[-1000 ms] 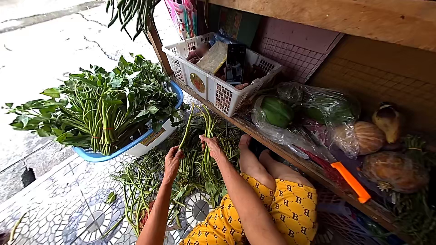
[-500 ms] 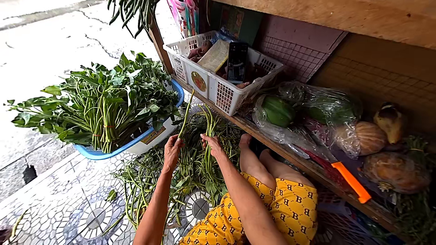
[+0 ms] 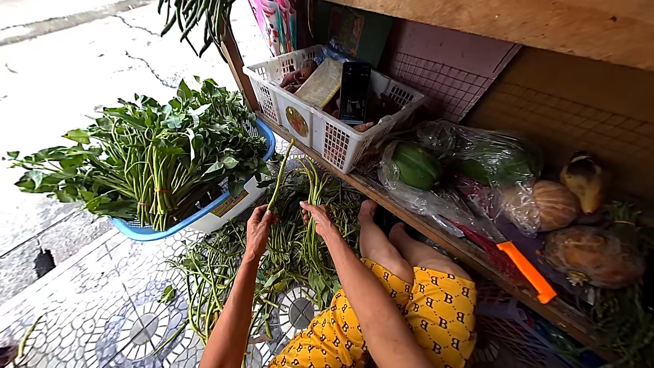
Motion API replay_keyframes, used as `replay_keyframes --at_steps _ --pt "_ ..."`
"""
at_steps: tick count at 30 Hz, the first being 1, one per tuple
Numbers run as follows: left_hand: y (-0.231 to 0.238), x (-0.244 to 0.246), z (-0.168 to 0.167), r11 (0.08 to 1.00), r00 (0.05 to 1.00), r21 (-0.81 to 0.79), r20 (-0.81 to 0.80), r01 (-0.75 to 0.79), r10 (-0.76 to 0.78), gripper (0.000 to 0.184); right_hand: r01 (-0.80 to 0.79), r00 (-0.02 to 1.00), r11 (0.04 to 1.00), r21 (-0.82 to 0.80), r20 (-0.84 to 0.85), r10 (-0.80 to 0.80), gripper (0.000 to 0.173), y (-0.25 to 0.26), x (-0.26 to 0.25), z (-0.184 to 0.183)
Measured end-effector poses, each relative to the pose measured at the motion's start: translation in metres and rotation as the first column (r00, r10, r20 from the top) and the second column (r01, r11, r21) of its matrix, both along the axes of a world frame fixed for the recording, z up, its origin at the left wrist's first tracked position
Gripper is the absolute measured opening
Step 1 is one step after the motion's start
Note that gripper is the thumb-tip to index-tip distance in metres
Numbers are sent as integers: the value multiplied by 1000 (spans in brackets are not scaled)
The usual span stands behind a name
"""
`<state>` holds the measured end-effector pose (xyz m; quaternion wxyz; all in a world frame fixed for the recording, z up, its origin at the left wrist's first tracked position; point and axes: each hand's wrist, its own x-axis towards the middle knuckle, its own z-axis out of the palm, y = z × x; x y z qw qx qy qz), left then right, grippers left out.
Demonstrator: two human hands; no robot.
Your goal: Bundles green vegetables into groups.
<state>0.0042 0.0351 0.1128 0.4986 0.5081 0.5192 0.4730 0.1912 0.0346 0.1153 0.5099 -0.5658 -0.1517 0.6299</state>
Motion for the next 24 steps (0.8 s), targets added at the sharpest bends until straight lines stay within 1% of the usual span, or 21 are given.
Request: replay_keyframes --at_steps 24 --pt "-5 4 -6 1000 1000 -27 -6 10 -10 22 1 1000 1000 -2 -7 -1 19 1 1 -1"
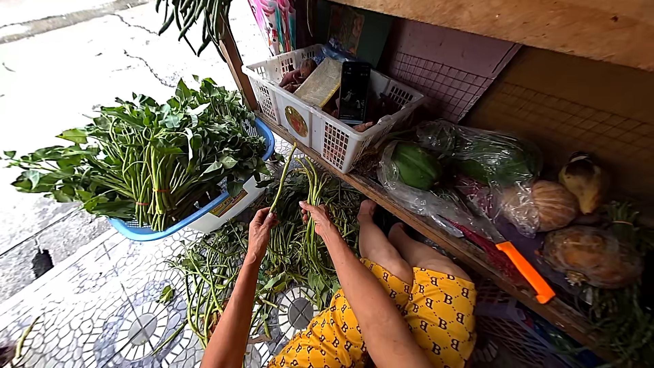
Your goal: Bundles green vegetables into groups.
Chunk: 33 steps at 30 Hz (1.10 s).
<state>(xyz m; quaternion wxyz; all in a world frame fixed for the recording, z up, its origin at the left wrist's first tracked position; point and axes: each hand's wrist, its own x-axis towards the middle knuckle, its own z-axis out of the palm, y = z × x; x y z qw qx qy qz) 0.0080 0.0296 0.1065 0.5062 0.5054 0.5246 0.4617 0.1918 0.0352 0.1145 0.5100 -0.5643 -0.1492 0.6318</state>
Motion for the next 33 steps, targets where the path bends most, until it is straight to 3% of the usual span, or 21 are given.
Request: replay_keyframes --at_steps 10,15,20,25,33 --pt "0 0 2 1000 999 -12 30 -11 11 23 0 1000 1000 -10 -2 0 20 -1 0 2" --pt "29 -3 29 997 985 -78 169 -16 29 26 4 1000 1000 -15 6 -3 16 -2 0 6" --pt "60 0 59 982 967 -165 252 92 -48 28 25 1000 1000 -6 19 -25 16 -2 6 5" --pt "82 4 65 972 945 -161 308 170 -114 28 17 999 1000 15 37 -17 17 -5 7 5" --pt "66 5 50 960 945 -170 282 221 -168 23 70 996 994 84 -53 -66 15 1 7 -1"
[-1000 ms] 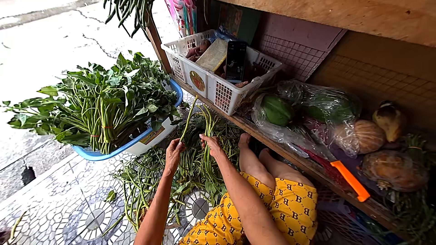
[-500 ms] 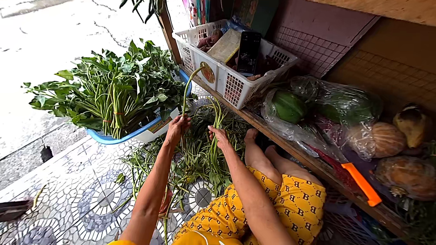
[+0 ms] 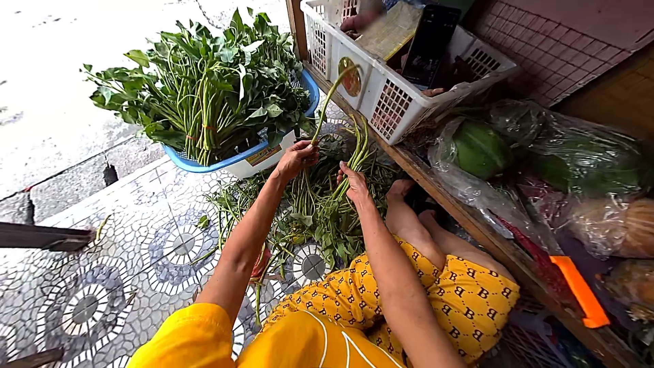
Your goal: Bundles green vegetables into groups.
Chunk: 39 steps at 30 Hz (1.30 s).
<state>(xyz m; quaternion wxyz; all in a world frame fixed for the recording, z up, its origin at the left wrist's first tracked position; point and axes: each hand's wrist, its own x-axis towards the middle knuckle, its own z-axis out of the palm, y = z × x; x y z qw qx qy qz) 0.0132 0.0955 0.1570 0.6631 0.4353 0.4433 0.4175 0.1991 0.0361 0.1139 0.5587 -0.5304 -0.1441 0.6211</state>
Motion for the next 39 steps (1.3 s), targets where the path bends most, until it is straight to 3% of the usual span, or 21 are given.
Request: replay_keyframes --at_steps 19,24,27,30,33,36,39 --pt "-93 21 -46 986 936 -34 -310 166 -168 23 122 991 992 25 55 -123 27 -1 -13 -9" --pt "-99 25 -47 979 899 -28 -390 203 -198 25 46 997 996 70 64 -51 16 -2 -10 -10" --pt "-97 22 -66 977 903 -43 -375 208 -209 29 59 995 997 58 77 -63 15 -6 -14 -12" --pt "-102 13 -83 965 827 -36 -508 259 -241 38 72 986 996 47 147 -78 22 -9 -15 -11" --pt "-121 1 -88 959 722 16 -662 282 -201 35 111 980 993 31 163 -114 22 -1 -17 -12" --pt "-136 -8 -91 960 717 96 -685 263 -128 31 95 984 995 14 149 -96 22 0 -18 -12" --pt "-142 -9 -92 972 707 75 -699 221 -106 27 94 987 996 -2 134 -93 22 -1 -20 -13"
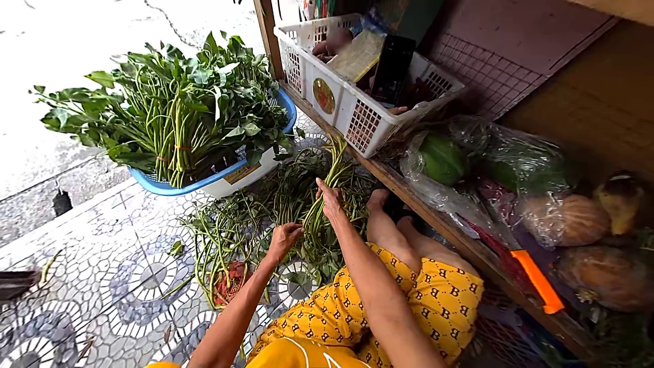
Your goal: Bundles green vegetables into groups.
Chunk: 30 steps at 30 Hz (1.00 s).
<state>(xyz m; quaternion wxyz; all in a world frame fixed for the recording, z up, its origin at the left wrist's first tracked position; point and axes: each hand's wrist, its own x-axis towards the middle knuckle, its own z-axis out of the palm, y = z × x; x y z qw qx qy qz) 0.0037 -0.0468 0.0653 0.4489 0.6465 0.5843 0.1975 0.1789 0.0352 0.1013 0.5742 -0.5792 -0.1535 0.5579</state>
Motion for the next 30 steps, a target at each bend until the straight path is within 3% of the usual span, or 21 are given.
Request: replay_keyframes --at_steps 3,7,14,17,21,25,27,30 --pt "-2 2 -2 998 999 -55 11 -39 40 26 4 1000 1000 -4 -1 -4 22 -1 0 0" --pt "-7 3 -2 997 997 -9 21 81 -81 29 0 1000 1000 11 22 0 23 -1 2 -1" --pt "-10 9 1 962 946 194 -298 193 -129 32 -33 999 999 14 38 32 24 -6 0 -1" --pt "-13 13 -8 975 968 211 -251 73 -18 31 -57 997 998 23 57 55 22 -11 -1 1" --pt "-7 12 -24 982 975 -44 -137 -185 177 32 -99 993 995 -1 72 99 18 -13 3 3" --pt "11 -32 -47 942 898 -82 -338 -325 281 35 -61 991 998 -26 121 64 17 -7 7 2" --pt "27 -40 -53 928 840 -53 -446 -369 308 50 -41 981 999 -27 187 46 17 -6 7 -3" --pt "53 -32 -73 955 851 -20 -460 -295 252 47 -23 966 995 -95 256 47 21 -8 3 0"
